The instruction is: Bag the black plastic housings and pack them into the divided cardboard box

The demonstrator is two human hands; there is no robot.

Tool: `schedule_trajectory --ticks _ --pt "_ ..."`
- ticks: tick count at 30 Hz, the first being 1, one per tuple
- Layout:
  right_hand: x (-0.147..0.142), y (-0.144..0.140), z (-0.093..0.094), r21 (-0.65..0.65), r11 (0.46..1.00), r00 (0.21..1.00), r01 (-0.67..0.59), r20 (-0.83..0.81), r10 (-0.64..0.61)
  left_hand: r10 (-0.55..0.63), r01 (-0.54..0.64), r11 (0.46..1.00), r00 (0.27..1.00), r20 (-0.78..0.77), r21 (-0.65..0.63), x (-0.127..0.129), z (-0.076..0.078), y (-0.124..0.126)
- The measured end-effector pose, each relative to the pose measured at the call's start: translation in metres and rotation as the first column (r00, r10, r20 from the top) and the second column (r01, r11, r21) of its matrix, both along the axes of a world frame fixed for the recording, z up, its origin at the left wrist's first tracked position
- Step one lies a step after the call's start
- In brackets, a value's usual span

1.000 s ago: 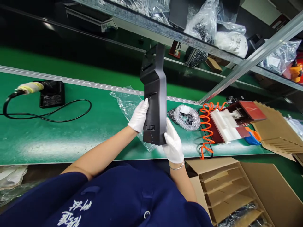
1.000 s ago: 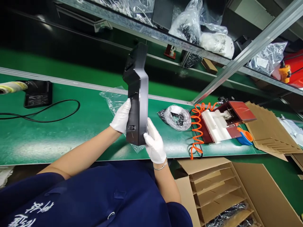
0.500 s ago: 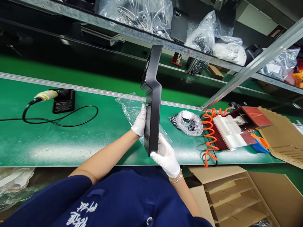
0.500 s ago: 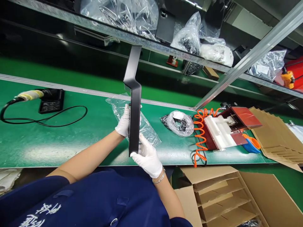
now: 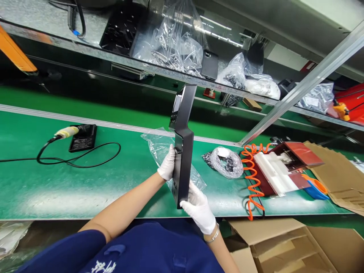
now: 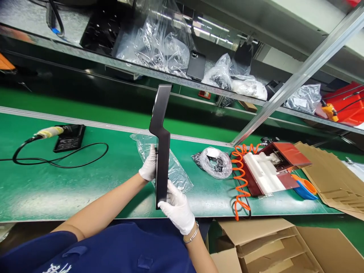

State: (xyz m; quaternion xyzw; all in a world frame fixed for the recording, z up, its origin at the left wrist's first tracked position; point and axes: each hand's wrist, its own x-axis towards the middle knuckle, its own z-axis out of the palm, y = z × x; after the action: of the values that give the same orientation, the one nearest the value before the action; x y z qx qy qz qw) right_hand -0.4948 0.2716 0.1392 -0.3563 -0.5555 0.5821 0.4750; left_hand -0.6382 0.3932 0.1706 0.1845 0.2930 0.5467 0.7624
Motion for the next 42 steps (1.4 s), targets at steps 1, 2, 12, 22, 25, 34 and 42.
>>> schedule_trajectory --ticks 1,2,12,22,25,34,42 --pt "-0.001 0.0 -0.002 0.01 1.0 1.0 0.005 -0.001 -0.005 0.019 -0.019 1.0 1.0 -0.015 0.001 0.0 0.0 0.0" --pt "0.0 0.0 -0.004 0.027 1.0 1.0 0.01 0.002 -0.01 0.037 -0.037 0.999 0.999 -0.03 0.001 0.0 0.001 -0.001" --pt "0.031 0.037 0.066 0.422 0.875 0.902 0.237 0.239 -0.36 -0.038 0.045 0.996 0.994 -0.099 0.075 0.006 -0.009 -0.02" --pt "0.01 0.072 0.113 0.416 0.782 0.845 0.464 0.059 -0.532 0.167 0.017 0.932 0.868 -0.468 0.363 0.003 -0.025 -0.013" --pt "0.02 0.067 0.112 0.401 0.807 0.89 0.434 -0.052 -0.453 0.379 -0.024 0.819 0.773 -0.509 0.573 -0.021 -0.013 0.011" --pt "0.04 0.068 0.101 0.342 0.797 0.858 0.498 -0.061 -0.51 0.63 0.209 0.687 0.307 -0.714 0.696 -0.061 0.003 0.037" --pt "0.086 0.065 0.089 0.406 0.605 0.664 0.685 -0.005 -0.748 0.653 0.51 0.694 -0.15 -0.742 0.508 -0.065 0.038 0.016"
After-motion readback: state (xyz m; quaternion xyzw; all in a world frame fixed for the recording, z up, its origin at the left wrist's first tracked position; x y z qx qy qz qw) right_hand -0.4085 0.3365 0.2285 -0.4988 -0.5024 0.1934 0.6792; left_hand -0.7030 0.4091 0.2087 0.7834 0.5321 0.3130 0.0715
